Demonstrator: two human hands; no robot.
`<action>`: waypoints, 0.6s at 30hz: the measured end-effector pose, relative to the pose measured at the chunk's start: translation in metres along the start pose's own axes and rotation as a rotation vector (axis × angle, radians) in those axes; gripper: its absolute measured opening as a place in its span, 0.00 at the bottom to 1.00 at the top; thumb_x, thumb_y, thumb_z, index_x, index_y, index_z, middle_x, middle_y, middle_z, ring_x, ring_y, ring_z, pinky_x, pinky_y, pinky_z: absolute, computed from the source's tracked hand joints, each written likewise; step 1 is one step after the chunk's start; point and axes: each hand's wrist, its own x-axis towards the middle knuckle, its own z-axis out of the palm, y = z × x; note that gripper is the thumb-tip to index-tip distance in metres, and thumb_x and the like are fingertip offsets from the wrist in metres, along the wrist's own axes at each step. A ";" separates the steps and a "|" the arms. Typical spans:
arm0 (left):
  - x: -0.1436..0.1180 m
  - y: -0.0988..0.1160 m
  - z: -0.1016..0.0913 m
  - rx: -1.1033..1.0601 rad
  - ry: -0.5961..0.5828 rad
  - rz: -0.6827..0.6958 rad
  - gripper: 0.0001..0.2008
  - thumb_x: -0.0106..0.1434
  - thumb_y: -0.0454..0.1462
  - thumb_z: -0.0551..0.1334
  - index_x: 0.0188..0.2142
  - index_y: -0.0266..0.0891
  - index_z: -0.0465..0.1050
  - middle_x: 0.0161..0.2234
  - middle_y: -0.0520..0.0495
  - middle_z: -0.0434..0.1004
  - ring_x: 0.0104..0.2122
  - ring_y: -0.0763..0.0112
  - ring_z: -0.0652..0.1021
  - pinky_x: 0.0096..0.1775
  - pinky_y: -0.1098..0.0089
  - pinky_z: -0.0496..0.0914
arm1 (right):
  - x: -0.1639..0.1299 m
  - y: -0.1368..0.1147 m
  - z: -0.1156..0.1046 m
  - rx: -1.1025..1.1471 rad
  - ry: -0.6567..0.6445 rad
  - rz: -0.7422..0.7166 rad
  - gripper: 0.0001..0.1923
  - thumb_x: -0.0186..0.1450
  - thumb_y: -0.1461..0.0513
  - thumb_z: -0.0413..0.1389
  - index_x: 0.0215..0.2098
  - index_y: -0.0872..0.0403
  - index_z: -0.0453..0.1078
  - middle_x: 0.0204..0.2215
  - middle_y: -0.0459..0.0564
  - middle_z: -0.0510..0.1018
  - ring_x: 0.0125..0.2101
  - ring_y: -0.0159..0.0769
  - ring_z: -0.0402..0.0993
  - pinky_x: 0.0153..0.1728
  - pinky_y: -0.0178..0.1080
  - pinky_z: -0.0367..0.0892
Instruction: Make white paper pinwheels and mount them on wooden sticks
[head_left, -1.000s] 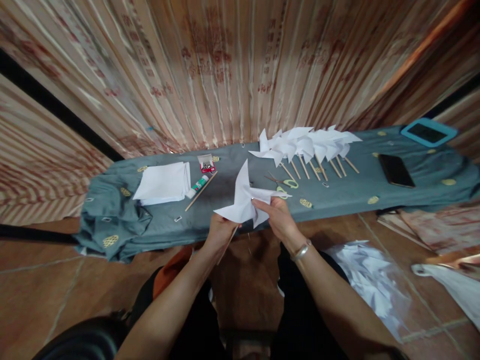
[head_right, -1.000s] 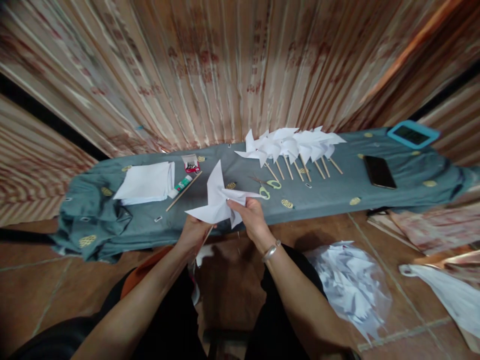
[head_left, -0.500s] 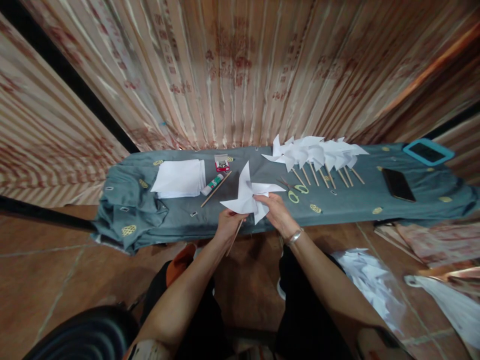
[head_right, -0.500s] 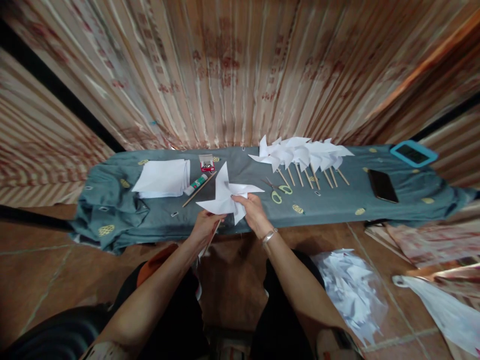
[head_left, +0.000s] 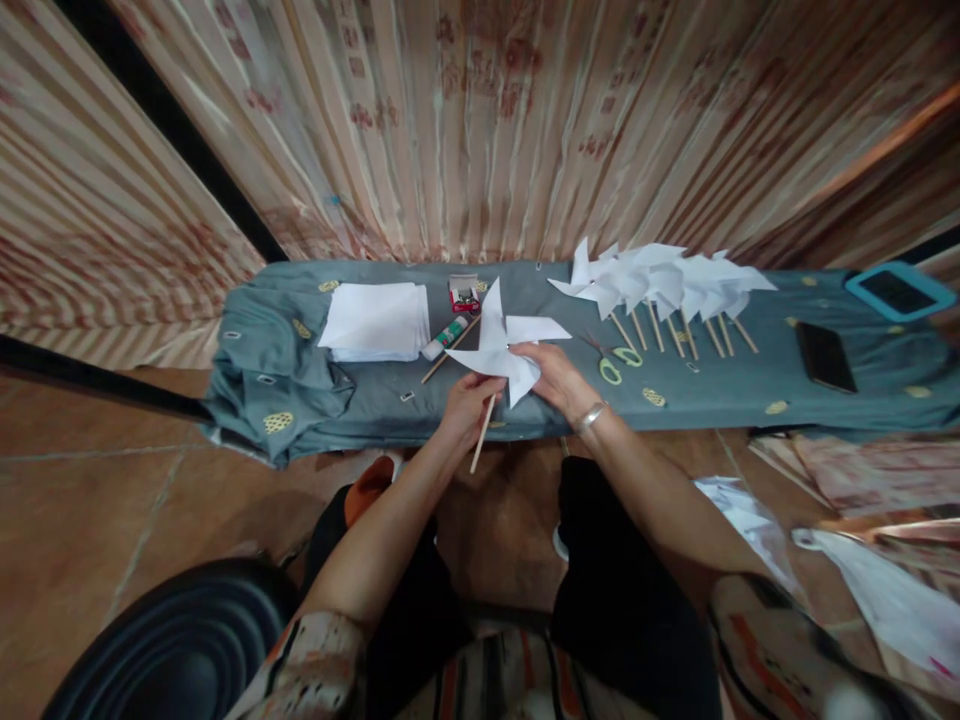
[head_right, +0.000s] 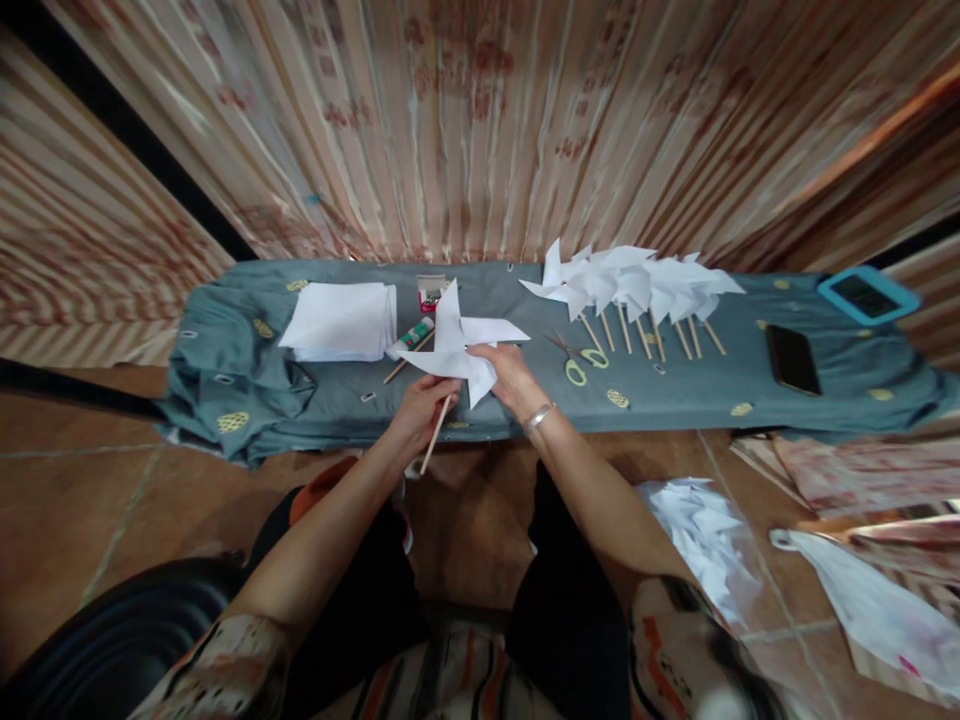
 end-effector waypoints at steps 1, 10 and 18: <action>0.000 0.001 0.000 -0.021 -0.025 -0.011 0.10 0.40 0.28 0.72 0.25 0.34 0.76 0.22 0.54 0.76 0.19 0.84 0.70 0.26 0.78 0.64 | 0.002 -0.001 0.000 -0.004 0.000 0.011 0.06 0.49 0.69 0.63 0.23 0.55 0.72 0.21 0.46 0.81 0.28 0.37 0.78 0.30 0.35 0.72; 0.002 -0.004 0.002 -0.095 -0.122 -0.055 0.08 0.47 0.26 0.70 0.28 0.33 0.75 0.22 0.55 0.75 0.20 0.85 0.71 0.25 0.81 0.65 | 0.010 0.002 -0.004 -0.074 -0.014 -0.016 0.07 0.50 0.67 0.65 0.26 0.56 0.71 0.21 0.46 0.80 0.28 0.36 0.78 0.32 0.35 0.72; -0.002 -0.013 0.004 -0.034 -0.116 -0.047 0.15 0.41 0.31 0.75 0.29 0.33 0.75 0.24 0.54 0.74 0.21 0.82 0.71 0.21 0.79 0.63 | 0.012 0.004 -0.009 -0.153 -0.002 0.019 0.07 0.48 0.67 0.66 0.24 0.57 0.72 0.19 0.46 0.80 0.22 0.34 0.76 0.24 0.34 0.67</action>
